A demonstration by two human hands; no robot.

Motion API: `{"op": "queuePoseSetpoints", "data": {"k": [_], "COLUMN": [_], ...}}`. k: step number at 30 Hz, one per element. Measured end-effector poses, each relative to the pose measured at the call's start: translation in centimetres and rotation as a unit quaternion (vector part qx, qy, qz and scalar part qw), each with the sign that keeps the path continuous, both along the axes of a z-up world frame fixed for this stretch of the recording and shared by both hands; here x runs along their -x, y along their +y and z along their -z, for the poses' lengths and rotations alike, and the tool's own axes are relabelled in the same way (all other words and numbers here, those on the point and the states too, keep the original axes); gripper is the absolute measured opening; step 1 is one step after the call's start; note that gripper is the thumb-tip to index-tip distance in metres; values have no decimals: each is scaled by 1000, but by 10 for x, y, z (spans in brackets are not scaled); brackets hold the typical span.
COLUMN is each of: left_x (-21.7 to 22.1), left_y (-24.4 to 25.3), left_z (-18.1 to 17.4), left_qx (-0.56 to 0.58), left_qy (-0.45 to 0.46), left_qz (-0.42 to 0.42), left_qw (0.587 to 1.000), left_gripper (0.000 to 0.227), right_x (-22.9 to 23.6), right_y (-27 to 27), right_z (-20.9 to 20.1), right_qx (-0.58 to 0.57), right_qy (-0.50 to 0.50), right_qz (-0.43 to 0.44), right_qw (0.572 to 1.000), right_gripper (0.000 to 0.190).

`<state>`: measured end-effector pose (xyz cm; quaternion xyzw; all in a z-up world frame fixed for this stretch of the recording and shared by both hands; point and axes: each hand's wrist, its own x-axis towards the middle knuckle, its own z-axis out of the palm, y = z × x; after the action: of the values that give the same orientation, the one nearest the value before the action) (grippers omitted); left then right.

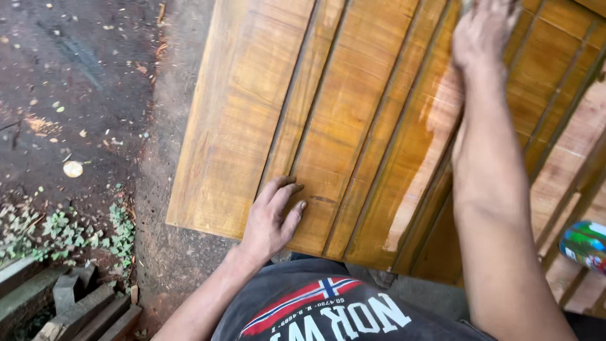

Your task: The person applies a dark wood stain to a large wooden door using a cloth. They repeatedly dip the cloth into a can of stain and wipe it across the slats and frame of the door, working systematically from one side to the other.

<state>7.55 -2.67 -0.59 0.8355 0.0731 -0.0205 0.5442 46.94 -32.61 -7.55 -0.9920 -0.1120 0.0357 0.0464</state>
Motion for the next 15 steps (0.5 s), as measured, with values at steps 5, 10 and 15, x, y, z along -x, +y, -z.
{"op": "queuePoseSetpoints", "data": {"k": [5, 10, 15], "left_x": [-7, -17, -20], "left_y": [2, 4, 7], "left_z": [-1, -7, -6], "left_qx": [14, 7, -41], "left_qy": [-12, -44, -30], "left_qz": [20, 37, 35], "left_qw": [1000, 998, 998], "left_gripper": [30, 30, 32], "right_x": [181, 291, 60], "right_y": [23, 21, 12], "right_z": [-26, -28, -21], "right_qx": [108, 125, 59], "right_qy": [126, 165, 80], "right_qz": [31, -28, 19], "right_qw": [986, 978, 995], "right_gripper": [64, 71, 61]}}
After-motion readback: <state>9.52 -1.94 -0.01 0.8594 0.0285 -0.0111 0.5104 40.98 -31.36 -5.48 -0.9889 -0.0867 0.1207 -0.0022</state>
